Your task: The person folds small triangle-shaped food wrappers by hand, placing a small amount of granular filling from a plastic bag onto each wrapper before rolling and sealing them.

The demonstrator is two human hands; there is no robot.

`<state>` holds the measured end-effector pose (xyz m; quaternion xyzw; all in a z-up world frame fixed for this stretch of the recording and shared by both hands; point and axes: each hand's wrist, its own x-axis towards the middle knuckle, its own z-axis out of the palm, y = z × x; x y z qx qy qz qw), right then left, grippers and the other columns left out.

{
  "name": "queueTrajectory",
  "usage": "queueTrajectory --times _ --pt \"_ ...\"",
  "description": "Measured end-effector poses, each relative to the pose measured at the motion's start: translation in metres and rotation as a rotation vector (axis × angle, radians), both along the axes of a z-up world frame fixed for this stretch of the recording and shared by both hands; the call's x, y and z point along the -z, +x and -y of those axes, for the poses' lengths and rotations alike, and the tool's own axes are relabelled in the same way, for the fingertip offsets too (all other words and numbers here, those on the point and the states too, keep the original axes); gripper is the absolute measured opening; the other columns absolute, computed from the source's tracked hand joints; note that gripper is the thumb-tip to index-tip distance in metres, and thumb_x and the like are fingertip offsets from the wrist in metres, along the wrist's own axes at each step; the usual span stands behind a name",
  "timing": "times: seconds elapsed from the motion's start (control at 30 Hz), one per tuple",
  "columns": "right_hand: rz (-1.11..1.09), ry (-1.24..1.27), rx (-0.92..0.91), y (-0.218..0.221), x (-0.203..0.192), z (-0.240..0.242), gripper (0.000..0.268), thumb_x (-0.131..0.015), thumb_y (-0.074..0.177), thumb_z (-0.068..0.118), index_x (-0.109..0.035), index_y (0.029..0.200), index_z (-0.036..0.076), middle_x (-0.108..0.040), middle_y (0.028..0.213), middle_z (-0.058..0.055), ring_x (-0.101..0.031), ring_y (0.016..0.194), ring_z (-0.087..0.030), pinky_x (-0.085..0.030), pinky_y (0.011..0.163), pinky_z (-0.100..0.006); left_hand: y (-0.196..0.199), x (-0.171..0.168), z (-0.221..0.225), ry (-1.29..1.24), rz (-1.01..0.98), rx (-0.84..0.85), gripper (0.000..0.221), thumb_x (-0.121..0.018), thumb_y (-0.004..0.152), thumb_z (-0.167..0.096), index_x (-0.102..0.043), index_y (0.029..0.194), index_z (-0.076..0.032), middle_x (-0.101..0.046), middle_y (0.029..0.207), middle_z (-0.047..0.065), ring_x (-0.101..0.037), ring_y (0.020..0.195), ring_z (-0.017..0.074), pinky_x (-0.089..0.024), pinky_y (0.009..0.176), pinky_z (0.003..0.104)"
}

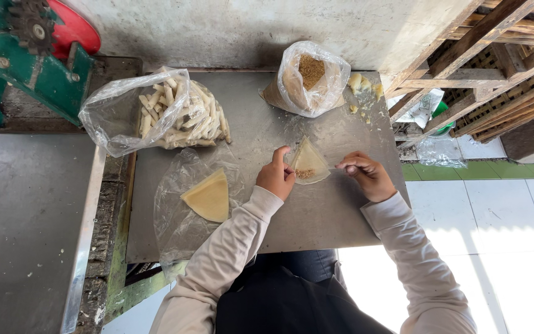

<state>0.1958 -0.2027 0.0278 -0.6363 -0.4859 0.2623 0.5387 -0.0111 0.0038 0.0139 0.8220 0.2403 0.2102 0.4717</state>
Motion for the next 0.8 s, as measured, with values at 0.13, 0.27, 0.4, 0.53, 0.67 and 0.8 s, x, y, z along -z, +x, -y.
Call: queueTrajectory --times 0.13,0.27,0.4,0.53,0.67,0.8 --pt "0.075 -0.002 0.007 0.008 -0.023 0.013 0.025 -0.056 0.100 -0.006 -0.073 0.114 0.006 -0.065 0.110 -0.006 -0.060 0.094 -0.014 -0.050 0.086 -0.027 0.000 0.000 -0.001 0.022 0.014 0.002 0.061 -0.070 0.083 -0.001 -0.044 0.138 -0.007 -0.077 0.087 0.009 -0.076 0.078 0.0276 -0.060 0.071 0.039" --pt "0.027 0.136 0.214 0.025 -0.046 0.000 0.019 -0.049 0.107 0.000 -0.067 0.111 0.005 -0.069 0.108 -0.005 -0.055 0.083 -0.012 -0.049 0.078 -0.025 0.001 0.002 0.000 0.019 0.027 0.014 0.058 -0.069 0.088 -0.003 -0.043 0.139 -0.008 -0.077 0.088 0.009 -0.076 0.078 0.0283 -0.060 0.071 0.039" --pt "-0.116 0.497 0.331 0.042 -0.067 -0.062 0.020 -0.047 0.114 0.009 -0.065 0.116 0.002 -0.066 0.107 -0.006 -0.054 0.083 -0.012 -0.047 0.074 -0.027 0.004 0.003 0.005 0.006 0.075 0.040 0.053 -0.066 0.094 -0.004 -0.044 0.142 -0.009 -0.077 0.090 0.010 -0.076 0.079 0.0295 -0.060 0.071 0.040" --pt "0.799 0.269 0.436 0.044 -0.078 -0.143 0.024 -0.051 0.116 0.013 -0.066 0.125 -0.003 -0.065 0.122 -0.020 -0.060 0.113 -0.024 -0.052 0.100 -0.042 0.003 0.003 0.007 0.027 0.100 0.083 0.059 -0.068 0.090 -0.003 -0.041 0.142 -0.008 -0.075 0.094 0.010 -0.076 0.079 0.0277 -0.061 0.071 0.038" --pt "0.786 0.221 0.461 0.025 -0.072 -0.144 0.043 -0.060 0.111 0.016 -0.049 0.136 -0.018 -0.051 0.118 -0.034 -0.054 0.101 -0.030 -0.051 0.086 -0.044 0.005 -0.003 0.009 0.185 0.116 0.071 0.065 -0.076 0.085 -0.007 -0.043 0.141 -0.008 -0.075 0.092 0.008 -0.076 0.079 0.0262 -0.059 0.075 0.039" --pt "0.696 -0.184 0.633 -0.005 -0.049 -0.083 0.023 -0.066 0.111 0.024 -0.067 0.105 0.002 -0.063 0.098 -0.014 -0.060 0.081 -0.026 -0.054 0.074 -0.040 0.004 -0.003 0.015 0.274 0.131 0.038 0.069 -0.082 0.083 -0.013 -0.043 0.141 -0.008 -0.074 0.091 0.007 -0.074 0.079 0.0249 -0.053 0.074 0.040"
